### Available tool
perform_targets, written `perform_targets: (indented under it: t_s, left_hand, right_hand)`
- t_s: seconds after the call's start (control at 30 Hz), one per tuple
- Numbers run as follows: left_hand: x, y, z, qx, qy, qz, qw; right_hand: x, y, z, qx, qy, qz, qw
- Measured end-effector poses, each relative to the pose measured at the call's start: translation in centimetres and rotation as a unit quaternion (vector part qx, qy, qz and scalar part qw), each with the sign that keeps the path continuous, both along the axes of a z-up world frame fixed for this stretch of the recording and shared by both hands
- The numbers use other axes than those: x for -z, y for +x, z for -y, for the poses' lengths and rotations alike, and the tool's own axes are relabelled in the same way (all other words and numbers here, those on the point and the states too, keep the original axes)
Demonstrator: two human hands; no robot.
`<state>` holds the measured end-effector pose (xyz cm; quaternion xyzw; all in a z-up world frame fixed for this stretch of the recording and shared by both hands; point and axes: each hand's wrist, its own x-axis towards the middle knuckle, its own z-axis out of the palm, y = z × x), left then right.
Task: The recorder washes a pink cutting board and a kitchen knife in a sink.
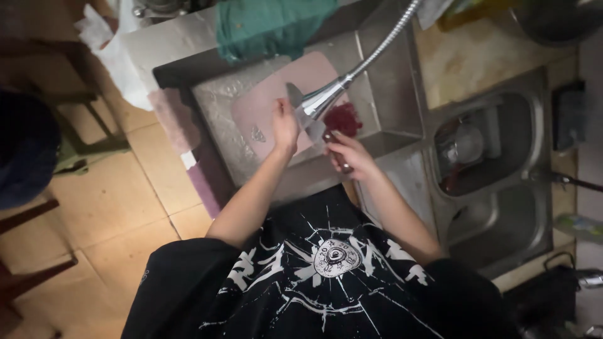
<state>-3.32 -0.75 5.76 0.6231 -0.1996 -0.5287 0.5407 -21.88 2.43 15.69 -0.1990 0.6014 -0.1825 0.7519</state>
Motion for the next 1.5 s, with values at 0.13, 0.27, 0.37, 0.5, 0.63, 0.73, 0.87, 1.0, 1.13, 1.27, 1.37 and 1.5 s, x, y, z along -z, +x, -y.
perform_targets:
  t_s: [0.13,0.27,0.37,0.5,0.63,0.73,0.87,1.0,1.13,1.27,1.37,1.5]
  left_hand:
    - [-4.0,-0.8,0.6,0.038,0.11,-0.162,0.98]
    - [0.2,-1.3,0.2,0.058,0.126,-0.172,0.975]
    - [2.9,-0.8,-0.5,0.07,0.035,-0.19,0.979]
    - [5.4,1.1,1.1,0.014,0.061,-0.355,0.933]
    - [5.5,2.0,0.5,-0.141,0.113,-0.395,0.901]
    - [9.5,3.0,-0.8,-0.093,0.129,-0.375,0.913]
    - [13.6,3.5,-3.8,-0.161,0.188,-0.302,0.921]
    - [23.3,4.8,-6.8,0.05,0.214,0.121,0.968]
    - [12.4,6.3,-8.0,0.05,0.274,0.427,0.86]
    - [16.9,7.8,-9.3,-0.025,0.256,0.388,0.885]
    - [22.0,8.3,-8.4,-0.022,0.345,0.343,0.873]
    - [25.9,7.8,-7.7,-0.152,0.281,0.173,0.932]
  right_hand:
    - [-3.3,-4.8,-1.0,-0.025,-0.07,-0.076,0.994]
    - [-2.0,-8.7,-2.7,0.015,-0.094,-0.137,0.986]
    - [-1.3,-11.8,-4.7,0.035,-0.118,-0.213,0.969]
    - [-4.1,-16.6,-4.3,0.069,-0.137,-0.281,0.947]
    - [-6.3,-23.9,-4.0,0.287,-0.157,-0.213,0.921]
    - [-4.7,-33.0,-0.2,0.34,-0.195,-0.164,0.905]
    - [-1.5,-45.1,11.1,0.382,-0.189,-0.062,0.902]
    - [4.7,-57.9,23.7,0.406,-0.168,0.148,0.886]
    - [2.5,-55.3,28.7,0.276,-0.136,0.32,0.896]
    - [7.2,-51.5,22.4,0.149,-0.26,0.333,0.894]
    - [5.6,-42.9,12.6,0.298,-0.245,0.135,0.913]
    - [2.4,-25.5,4.9,0.146,-0.217,-0.06,0.963]
